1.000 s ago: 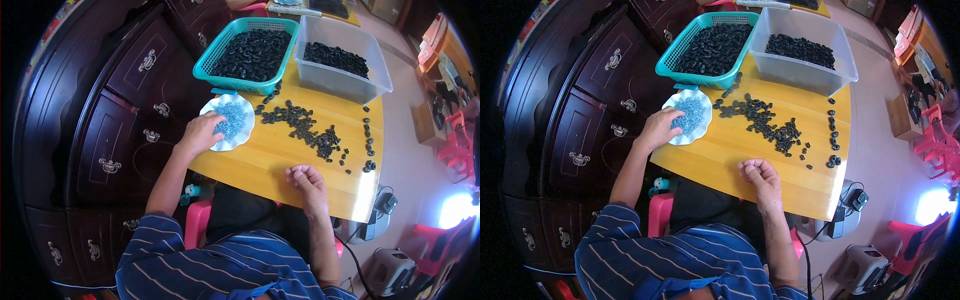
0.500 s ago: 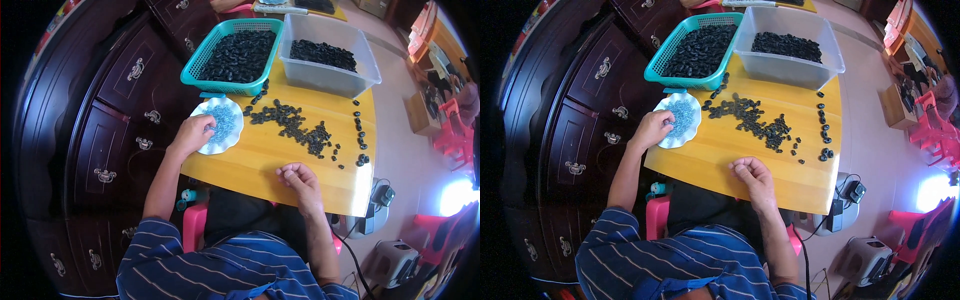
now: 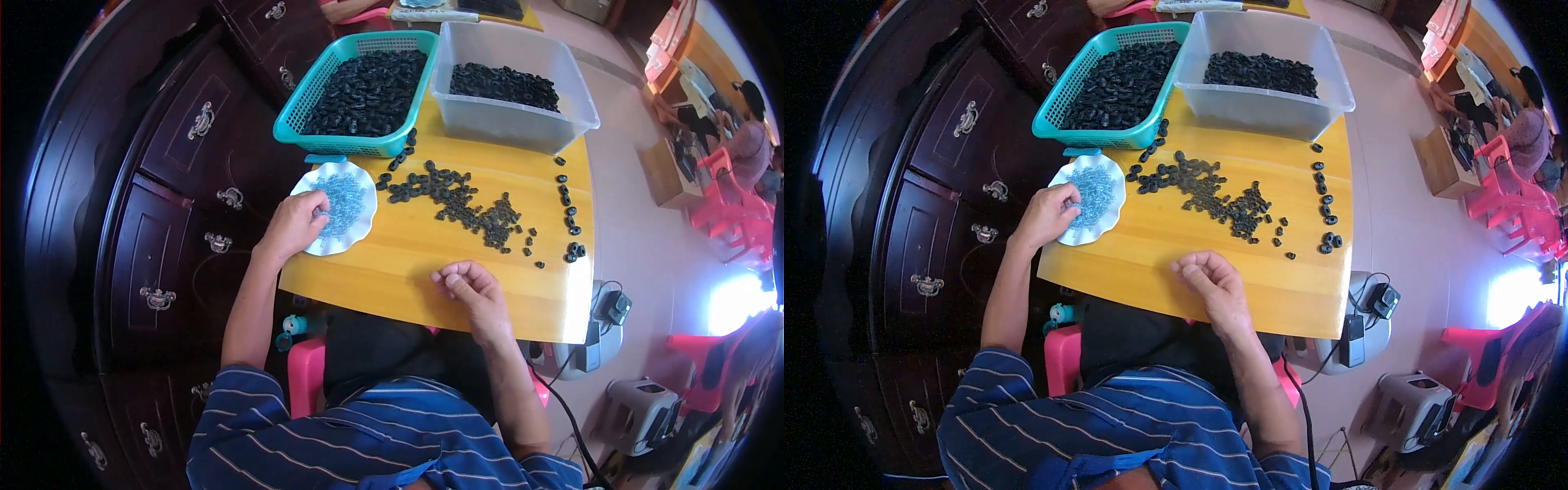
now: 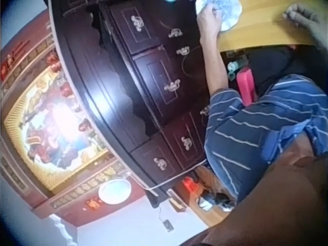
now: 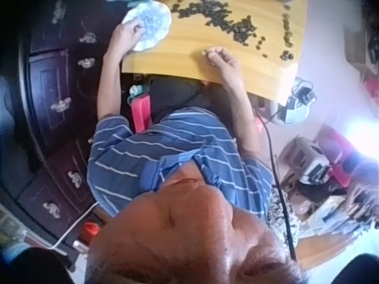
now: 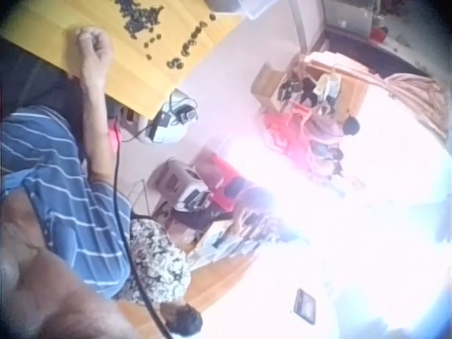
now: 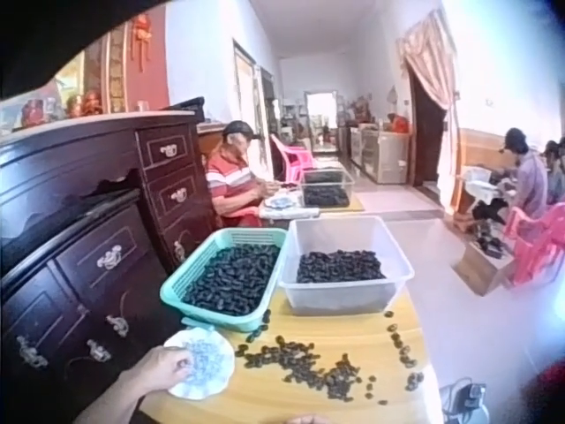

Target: The person assembles cord locks by hand, picking up a plastic housing and a spring from the table, inserting the spring into the housing, and then placing the assembled unit back onto the table.

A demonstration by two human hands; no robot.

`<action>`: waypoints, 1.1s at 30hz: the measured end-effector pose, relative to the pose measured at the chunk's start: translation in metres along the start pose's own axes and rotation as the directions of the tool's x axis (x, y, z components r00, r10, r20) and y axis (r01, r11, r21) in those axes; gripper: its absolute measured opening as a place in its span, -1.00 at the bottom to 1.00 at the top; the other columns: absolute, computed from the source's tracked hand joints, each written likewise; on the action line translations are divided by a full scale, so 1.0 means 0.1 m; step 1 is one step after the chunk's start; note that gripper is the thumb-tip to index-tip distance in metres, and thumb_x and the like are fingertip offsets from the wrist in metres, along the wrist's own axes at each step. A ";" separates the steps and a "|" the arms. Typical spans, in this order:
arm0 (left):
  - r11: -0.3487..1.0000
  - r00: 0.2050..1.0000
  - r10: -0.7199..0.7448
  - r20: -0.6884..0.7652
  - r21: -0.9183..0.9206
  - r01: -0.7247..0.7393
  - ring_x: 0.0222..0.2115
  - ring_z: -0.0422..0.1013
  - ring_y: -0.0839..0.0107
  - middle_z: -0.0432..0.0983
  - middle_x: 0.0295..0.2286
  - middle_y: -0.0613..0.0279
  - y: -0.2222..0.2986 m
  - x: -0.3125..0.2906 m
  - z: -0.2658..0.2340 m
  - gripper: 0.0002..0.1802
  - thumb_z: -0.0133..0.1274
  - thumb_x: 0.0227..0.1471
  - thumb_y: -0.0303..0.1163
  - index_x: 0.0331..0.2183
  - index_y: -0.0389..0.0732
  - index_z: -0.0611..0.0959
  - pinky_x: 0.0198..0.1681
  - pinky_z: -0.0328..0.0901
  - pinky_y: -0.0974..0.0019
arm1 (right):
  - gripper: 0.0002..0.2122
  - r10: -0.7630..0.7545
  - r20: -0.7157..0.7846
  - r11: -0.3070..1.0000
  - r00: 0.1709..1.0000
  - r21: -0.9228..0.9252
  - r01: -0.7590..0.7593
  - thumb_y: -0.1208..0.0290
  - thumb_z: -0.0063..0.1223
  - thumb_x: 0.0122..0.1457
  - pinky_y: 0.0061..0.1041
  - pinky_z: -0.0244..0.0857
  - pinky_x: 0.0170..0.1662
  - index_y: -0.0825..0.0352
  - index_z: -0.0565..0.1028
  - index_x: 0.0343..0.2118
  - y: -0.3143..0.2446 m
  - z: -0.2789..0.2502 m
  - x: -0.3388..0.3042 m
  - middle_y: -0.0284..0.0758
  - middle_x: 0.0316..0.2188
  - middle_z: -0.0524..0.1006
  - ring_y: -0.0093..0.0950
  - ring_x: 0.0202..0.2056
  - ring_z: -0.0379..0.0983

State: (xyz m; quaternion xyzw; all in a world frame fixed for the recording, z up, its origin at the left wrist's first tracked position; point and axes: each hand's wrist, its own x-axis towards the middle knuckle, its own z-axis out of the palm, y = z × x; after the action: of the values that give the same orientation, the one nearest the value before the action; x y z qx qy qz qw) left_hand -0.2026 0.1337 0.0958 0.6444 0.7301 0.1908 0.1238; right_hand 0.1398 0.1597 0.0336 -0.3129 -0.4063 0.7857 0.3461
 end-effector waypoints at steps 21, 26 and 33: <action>0.996 0.999 0.029 -0.044 -0.078 -0.032 -0.34 0.57 0.07 0.61 -0.37 0.00 -0.15 -0.07 0.04 -0.89 0.16 0.00 -0.50 -0.34 -0.27 0.65 -0.22 0.43 0.12 | -0.89 -0.402 -0.113 0.890 0.909 -0.281 0.358 0.55 0.04 0.30 -0.65 0.29 -0.11 0.39 0.53 -0.17 -0.64 -0.02 0.48 -0.36 -0.26 0.60 -0.64 -0.26 0.44; 0.996 0.995 0.056 -0.086 -0.059 -0.061 -0.30 0.56 0.05 0.61 -0.35 0.00 -0.27 -0.10 0.11 -0.88 0.15 0.02 -0.49 -0.32 -0.25 0.66 -0.20 0.43 0.08 | -0.70 -0.747 0.139 0.138 0.650 -0.924 0.356 0.47 0.21 0.08 -0.34 0.34 0.03 0.32 0.52 -0.09 -1.34 0.00 1.07 -0.19 -0.17 0.58 -0.18 -0.08 0.51; 0.996 0.995 0.040 -0.086 -0.078 -0.047 -0.32 0.56 0.06 0.61 -0.36 0.00 -0.27 -0.11 0.12 -0.88 0.15 0.04 -0.50 -0.31 -0.27 0.66 -0.24 0.43 0.13 | -0.55 -0.635 0.256 -0.387 0.729 -0.922 -0.014 0.35 0.28 0.01 0.10 0.08 0.26 0.13 0.50 0.03 -1.59 -0.29 1.94 -0.27 0.04 0.51 -0.23 0.17 0.35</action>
State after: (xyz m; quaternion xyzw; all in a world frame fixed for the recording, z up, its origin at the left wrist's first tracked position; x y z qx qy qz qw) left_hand -0.2200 0.1212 0.0722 0.6461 0.7121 0.2497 0.1144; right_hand 0.0991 0.3950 0.1154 -0.4699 -0.8402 -0.0826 0.2578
